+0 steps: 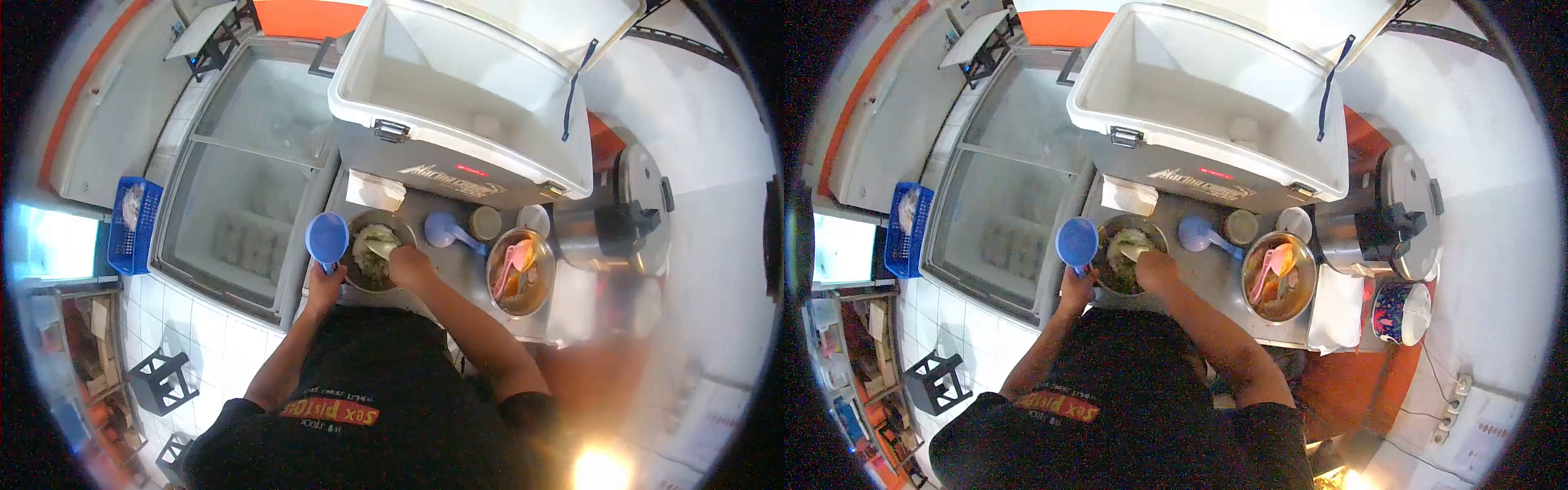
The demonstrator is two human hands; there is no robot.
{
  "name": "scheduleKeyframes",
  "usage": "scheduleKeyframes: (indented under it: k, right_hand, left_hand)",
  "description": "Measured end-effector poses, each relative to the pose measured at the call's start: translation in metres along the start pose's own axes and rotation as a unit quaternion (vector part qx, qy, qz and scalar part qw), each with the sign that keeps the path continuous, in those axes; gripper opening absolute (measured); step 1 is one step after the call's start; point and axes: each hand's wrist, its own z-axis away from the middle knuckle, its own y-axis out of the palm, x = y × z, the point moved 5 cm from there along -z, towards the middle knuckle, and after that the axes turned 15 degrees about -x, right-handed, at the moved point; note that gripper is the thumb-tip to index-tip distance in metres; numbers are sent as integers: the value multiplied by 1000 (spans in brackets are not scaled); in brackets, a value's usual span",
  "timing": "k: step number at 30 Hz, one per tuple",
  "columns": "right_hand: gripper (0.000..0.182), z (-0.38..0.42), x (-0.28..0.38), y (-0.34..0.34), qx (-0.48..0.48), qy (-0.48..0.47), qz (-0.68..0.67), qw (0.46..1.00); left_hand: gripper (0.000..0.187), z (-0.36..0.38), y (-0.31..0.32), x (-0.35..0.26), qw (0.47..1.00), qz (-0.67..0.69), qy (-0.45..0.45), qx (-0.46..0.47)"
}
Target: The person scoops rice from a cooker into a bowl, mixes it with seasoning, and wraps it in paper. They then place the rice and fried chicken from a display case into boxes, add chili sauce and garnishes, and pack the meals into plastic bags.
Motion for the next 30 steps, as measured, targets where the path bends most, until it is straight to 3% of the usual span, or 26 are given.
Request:
scheduleKeyframes:
  k: [2, 5, 6, 8, 9, 11, 13, 15, 16, 18, 20, 22, 24, 27, 30]
  right_hand:
    - [23, 9, -5, -15, 40, -58, 39, 997]
    - [24, 3, -3, -73, 32, -14, -17, 999]
    - [24, -14, -11, -59, 35, -13, -18, 999]
    - [24, -43, -14, -26, 106, -108, 40, 988]
    - [24, -40, -14, -25, 105, -104, 38, 988]
    - [25, -33, -10, -23, 196, -77, -22, 977]
    - [26, -16, -18, 21, 206, -244, 71, 945]
    - [27, 39, -12, 11, 28, -159, 24, 987]
    - [27, 52, -7, 23, 33, -160, 24, 986]
    - [25, 55, -4, 33, -66, -15, -60, 996]
    - [24, 31, -4, 25, -65, 13, -58, 996]
    - [24, 25, -6, 2, -55, 41, -60, 996]
    - [24, 26, -5, -29, 33, -32, -37, 998]
    - [21, 56, -6, -6, 87, -42, 2, 995]
    - [19, 37, -13, 26, -4, -48, -37, 998]
  left_hand:
    - [31, 0, -5, 22, 997, -32, -40, 56]
    - [20, 9, -2, -6, 998, 41, -36, 26]
    - [20, 11, -2, -14, 998, 40, -38, 27]
    - [21, 11, 1, -37, 996, -34, 77, 39]
    - [21, 11, 1, -30, 995, -35, 78, 43]
    - [22, 2, 2, -7, 999, 22, 11, 34]
    - [24, 4, 0, -9, 998, 33, -26, 43]
    - [25, 9, 2, -11, 996, 46, -67, 46]
    - [25, 8, 4, -18, 999, -18, -18, 39]
    - [25, 7, 5, -29, 995, -82, 34, 37]
    - [24, 6, 8, -38, 994, -86, 59, 38]
    - [29, 2, 5, -13, 994, -85, 25, 65]
    - [34, -7, 8, 0, 992, -82, 2, 94]
    - [38, -1, 8, 2, 994, 22, -52, 92]
    - [44, 1, 14, -29, 998, -4, 11, 64]
